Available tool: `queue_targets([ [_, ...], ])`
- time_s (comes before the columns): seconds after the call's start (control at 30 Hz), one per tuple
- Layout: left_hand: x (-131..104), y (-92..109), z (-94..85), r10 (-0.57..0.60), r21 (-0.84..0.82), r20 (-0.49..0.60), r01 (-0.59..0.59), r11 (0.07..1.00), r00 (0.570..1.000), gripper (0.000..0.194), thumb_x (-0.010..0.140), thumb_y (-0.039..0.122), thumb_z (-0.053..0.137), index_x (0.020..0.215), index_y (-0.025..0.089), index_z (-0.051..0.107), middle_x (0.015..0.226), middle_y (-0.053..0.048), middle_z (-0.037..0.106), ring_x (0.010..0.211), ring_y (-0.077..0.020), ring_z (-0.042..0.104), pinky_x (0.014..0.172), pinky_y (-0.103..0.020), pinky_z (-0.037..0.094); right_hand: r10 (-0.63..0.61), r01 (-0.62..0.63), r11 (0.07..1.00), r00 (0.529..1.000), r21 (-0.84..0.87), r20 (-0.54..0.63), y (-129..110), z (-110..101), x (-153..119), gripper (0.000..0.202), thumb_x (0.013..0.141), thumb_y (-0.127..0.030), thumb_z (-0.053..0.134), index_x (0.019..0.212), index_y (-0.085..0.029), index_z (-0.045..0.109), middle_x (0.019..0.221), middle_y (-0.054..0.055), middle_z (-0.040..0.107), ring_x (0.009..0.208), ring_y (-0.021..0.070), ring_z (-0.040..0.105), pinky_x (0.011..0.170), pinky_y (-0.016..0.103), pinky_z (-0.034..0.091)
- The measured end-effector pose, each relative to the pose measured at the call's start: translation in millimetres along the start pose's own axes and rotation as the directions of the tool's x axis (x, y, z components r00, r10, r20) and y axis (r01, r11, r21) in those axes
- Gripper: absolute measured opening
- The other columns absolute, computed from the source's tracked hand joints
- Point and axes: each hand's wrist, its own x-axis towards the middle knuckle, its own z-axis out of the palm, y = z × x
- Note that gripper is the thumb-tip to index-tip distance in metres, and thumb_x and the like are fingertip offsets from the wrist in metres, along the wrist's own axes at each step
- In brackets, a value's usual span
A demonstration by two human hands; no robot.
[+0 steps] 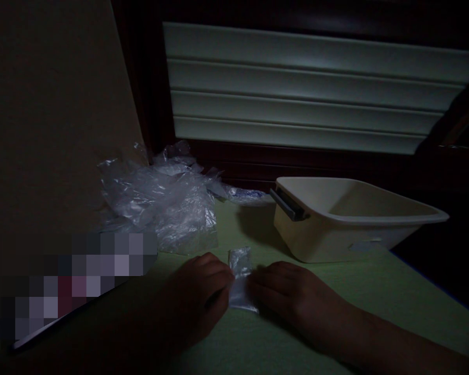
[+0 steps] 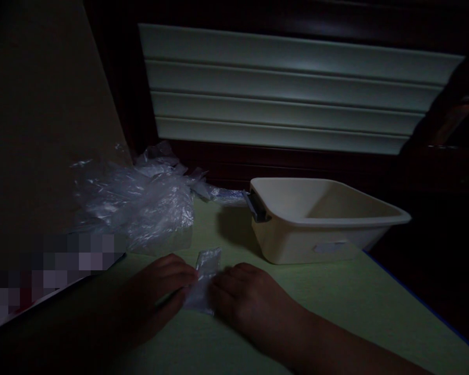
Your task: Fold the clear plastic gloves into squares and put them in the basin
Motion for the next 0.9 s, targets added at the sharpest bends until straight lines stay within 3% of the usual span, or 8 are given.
queue_targets([
  [0.17,-2,-4,2.9,0.009,-0.016,-0.05,-0.01,1.0,0.999,0.037,0.071,-0.002,0.037,0.096,0.015,0.059,0.093,-0.005,0.062,0.087,-0.0179,0.053,0.078,-0.031,0.044,0.218,-0.204,0.932,0.976,0.301,-0.015,5,5,0,0.021,0.082,-0.006,0.049,0.089,-0.017,0.065,0.08,0.005,0.066,0.073,0.0154,0.059,0.066,0.027,0.046],
  [0.3,-1,-6,4.6,-0.001,-0.046,-0.099,-0.004,0.999,0.995,0.026,0.076,0.003,0.045,0.095,0.014,0.059,0.089,-0.005,0.063,0.085,-0.0172,0.054,0.076,-0.03,0.045,0.379,-0.328,0.806,0.925,0.493,-0.004,4,3,3,0.021,0.081,-0.008,0.046,0.085,-0.015,0.065,0.078,0.005,0.066,0.073,0.0148,0.059,0.066,0.027,0.047],
  [0.43,1,-9,3.7,-0.024,-0.063,-0.062,0.02,0.998,0.998,0.016,0.078,0.007,0.049,0.087,0.016,0.059,0.084,-0.004,0.063,0.081,-0.0167,0.055,0.072,-0.029,0.045,0.387,-0.331,0.777,0.922,0.536,0.008,0,1,3,0.022,0.083,-0.012,0.045,0.09,-0.017,0.065,0.081,0.005,0.066,0.074,0.015,0.06,0.068,0.029,0.048],
  [0.63,3,-5,-0.6,-0.133,-0.102,-0.037,0.129,0.986,0.99,0.013,0.077,0.011,0.049,0.08,0.016,0.06,0.079,-0.003,0.062,0.078,-0.0166,0.056,0.07,-0.029,0.044,0.343,-0.237,0.861,0.924,0.449,-0.171,-5,-2,-5,0.032,0.086,-0.025,0.047,0.115,-0.015,0.053,0.1,0.011,0.064,0.09,0.0192,0.06,0.078,0.034,0.049],
  [0.77,3,-2,-0.5,-0.147,-0.132,-0.045,0.14,0.981,0.988,0.013,0.076,0.012,0.048,0.077,0.017,0.06,0.076,-0.003,0.061,0.075,-0.0159,0.056,0.067,-0.027,0.043,0.28,-0.198,0.865,0.953,0.462,-0.115,-8,-6,-6,0.042,0.082,-0.035,0.056,0.117,-0.013,0.052,0.099,0.011,0.065,0.089,0.0202,0.061,0.076,0.033,0.049],
  [0.9,1,0,-1.3,-0.211,-0.17,-0.003,0.208,0.963,0.977,0.012,0.078,0.017,0.048,0.077,0.017,0.06,0.076,-0.002,0.058,0.071,-0.0147,0.056,0.065,-0.026,0.042,0.33,-0.259,0.786,0.943,0.561,-0.027,-10,-6,-2,0.032,0.086,-0.028,0.05,0.115,-0.014,0.054,0.094,0.008,0.066,0.083,0.0171,0.061,0.074,0.03,0.048],
])
